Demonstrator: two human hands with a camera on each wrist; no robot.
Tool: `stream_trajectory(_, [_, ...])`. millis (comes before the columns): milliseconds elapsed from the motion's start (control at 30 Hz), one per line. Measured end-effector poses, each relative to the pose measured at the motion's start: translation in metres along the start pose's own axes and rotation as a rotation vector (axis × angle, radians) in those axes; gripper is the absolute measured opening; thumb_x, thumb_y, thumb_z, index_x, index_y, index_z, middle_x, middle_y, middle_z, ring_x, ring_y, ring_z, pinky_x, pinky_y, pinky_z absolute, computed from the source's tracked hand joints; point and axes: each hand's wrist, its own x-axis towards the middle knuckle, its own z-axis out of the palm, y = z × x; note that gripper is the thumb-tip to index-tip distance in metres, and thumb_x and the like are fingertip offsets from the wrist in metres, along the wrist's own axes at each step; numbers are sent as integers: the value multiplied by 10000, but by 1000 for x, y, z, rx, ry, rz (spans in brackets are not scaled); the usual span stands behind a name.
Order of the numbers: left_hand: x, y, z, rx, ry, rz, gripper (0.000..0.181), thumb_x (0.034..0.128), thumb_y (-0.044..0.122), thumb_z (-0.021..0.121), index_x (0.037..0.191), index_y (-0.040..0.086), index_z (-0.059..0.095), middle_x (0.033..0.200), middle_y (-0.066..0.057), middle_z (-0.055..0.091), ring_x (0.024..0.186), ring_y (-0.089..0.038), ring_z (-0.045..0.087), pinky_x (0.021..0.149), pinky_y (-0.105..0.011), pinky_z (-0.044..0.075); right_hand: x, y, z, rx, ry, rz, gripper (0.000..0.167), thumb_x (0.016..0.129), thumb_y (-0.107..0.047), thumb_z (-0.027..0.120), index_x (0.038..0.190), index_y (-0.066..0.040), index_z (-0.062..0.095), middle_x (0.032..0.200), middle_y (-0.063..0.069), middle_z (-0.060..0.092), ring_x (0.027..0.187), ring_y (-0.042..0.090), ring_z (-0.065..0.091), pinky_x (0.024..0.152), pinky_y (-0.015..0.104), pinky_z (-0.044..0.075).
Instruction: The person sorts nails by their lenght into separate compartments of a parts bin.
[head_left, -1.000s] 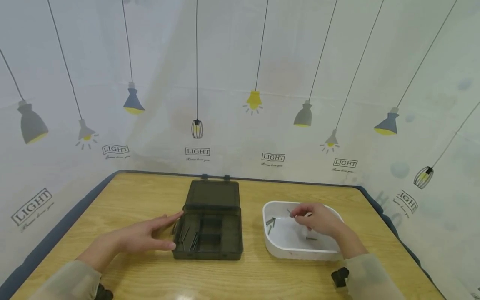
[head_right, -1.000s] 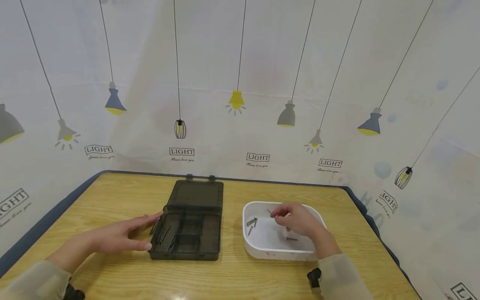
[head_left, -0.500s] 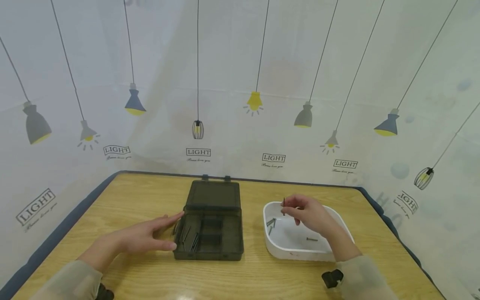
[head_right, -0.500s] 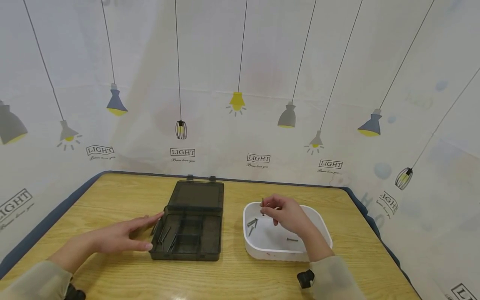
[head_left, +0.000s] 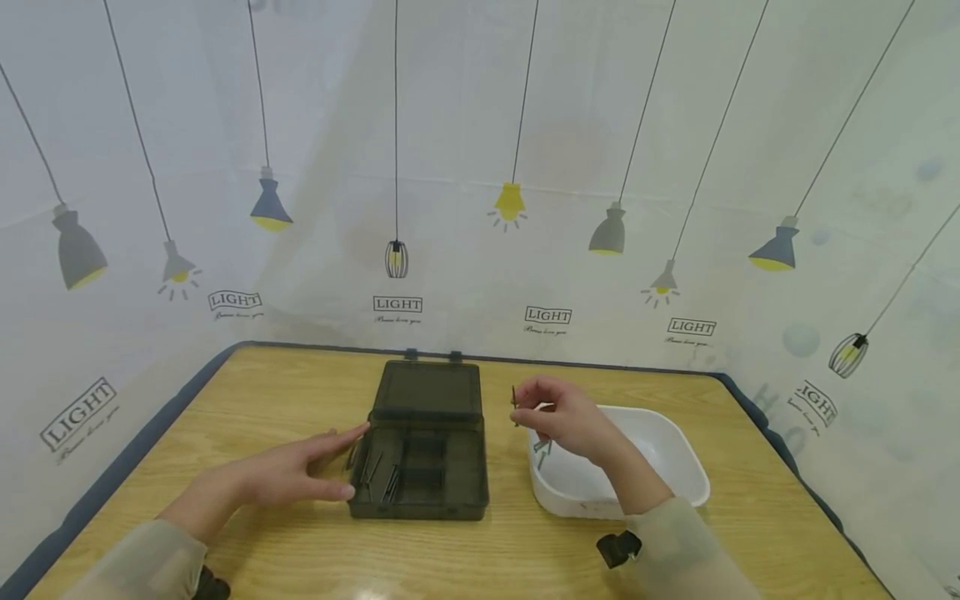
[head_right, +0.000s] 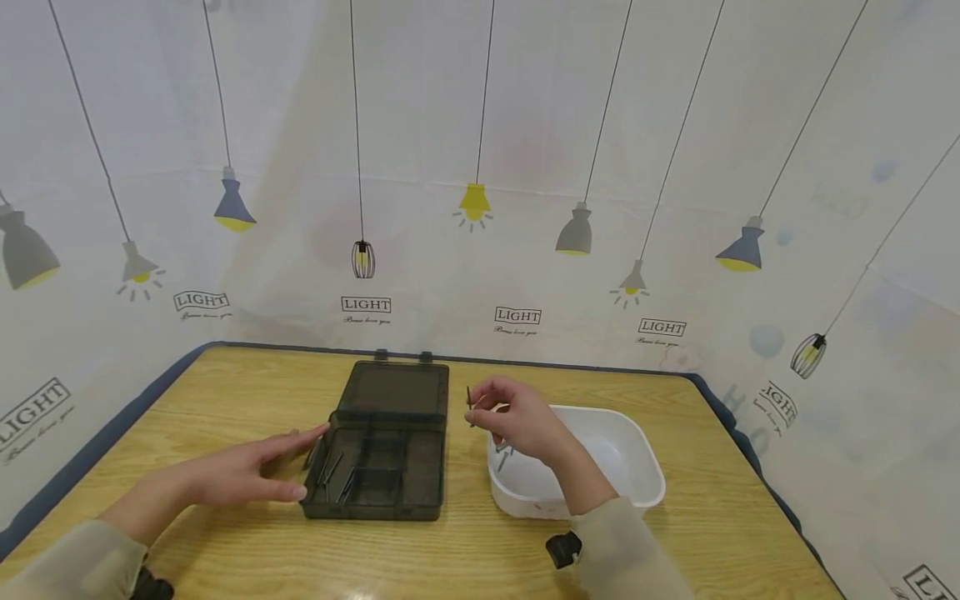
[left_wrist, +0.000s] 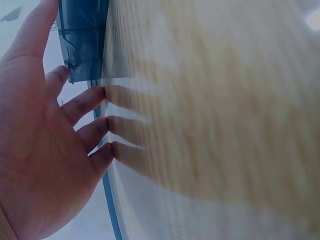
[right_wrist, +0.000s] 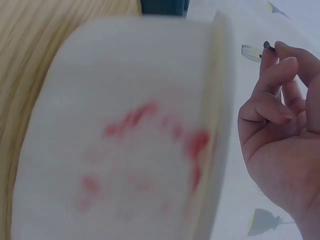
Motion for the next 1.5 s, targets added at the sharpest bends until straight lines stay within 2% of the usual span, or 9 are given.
stream_trajectory(100, [1,-1,0,-6,-6,1,923,1020,539,755,1760,418,215,1840,-150,196,1685,-545,64,1280,-830,128,5,-5,11,13,-26,-16,196,1052,-203,764,1181,-80,682,1083,79,672,808,267,647,638,323,580])
stream_trajectory(333, [3,-1,0,-24,-17,-4,924,1024,529,754,1762,409,211,1843,-136,196,1689,-541,54,1280,-831,126,17,-18,38,42,-74,-36,248,1057,-196,757,1184,-20,637,1052,57,619,694,165,567,617,264,528])
stream_trajectory(533, [3,0,0,-23,-22,-6,915,1029,532,746,1762,406,213,1842,-130,204,1690,-540,56,1276,-835,131,26,-29,62,60,-91,-45,218,1049,-179,766,1155,-40,637,1023,35,632,678,162,552,618,282,528])
stream_trajectory(700, [3,1,0,-15,-13,-12,913,1021,543,752,1758,415,229,1839,-143,212,1687,-545,69,1272,-838,143,34,-37,78,46,-85,-27,244,1038,-229,785,1171,-67,660,1044,20,678,703,148,576,631,314,539])
stream_trajectory(867, [2,3,0,4,1,-20,919,1007,558,763,1754,416,248,1834,-159,224,1684,-550,93,1276,-830,153,42,-39,95,33,-77,-5,253,1032,-259,792,1174,-81,682,1056,16,711,742,166,614,620,289,547])
stream_trajectory(933, [2,4,0,13,2,-24,916,1005,567,761,1753,417,254,1831,-166,230,1682,-552,103,1277,-828,157,45,-39,101,41,-78,-4,221,1029,-245,794,1154,-95,691,1039,11,721,737,167,625,625,315,569])
stream_trajectory(1100, [1,6,-1,25,4,-22,915,1007,566,759,1755,398,260,1826,-195,223,1678,-559,104,1275,-829,154,51,-40,117,61,-97,-13,149,1027,-205,794,1125,-120,721,962,-19,732,628,133,595,628,372,586])
stream_trajectory(1267, [0,6,-2,8,2,-25,921,1008,556,763,1759,383,258,1829,-191,218,1681,-552,100,1265,-838,168,56,-41,131,70,-121,-3,130,1028,-175,784,1122,-101,733,911,-30,733,586,124,567,587,266,527])
stream_trajectory(1500, [0,3,0,15,12,-13,920,1005,558,766,1757,382,266,1822,-206,228,1677,-558,117,1258,-843,180,57,-39,143,24,-146,39,221,1025,-199,792,1221,-98,772,924,9,777,606,137,589,613,261,523])
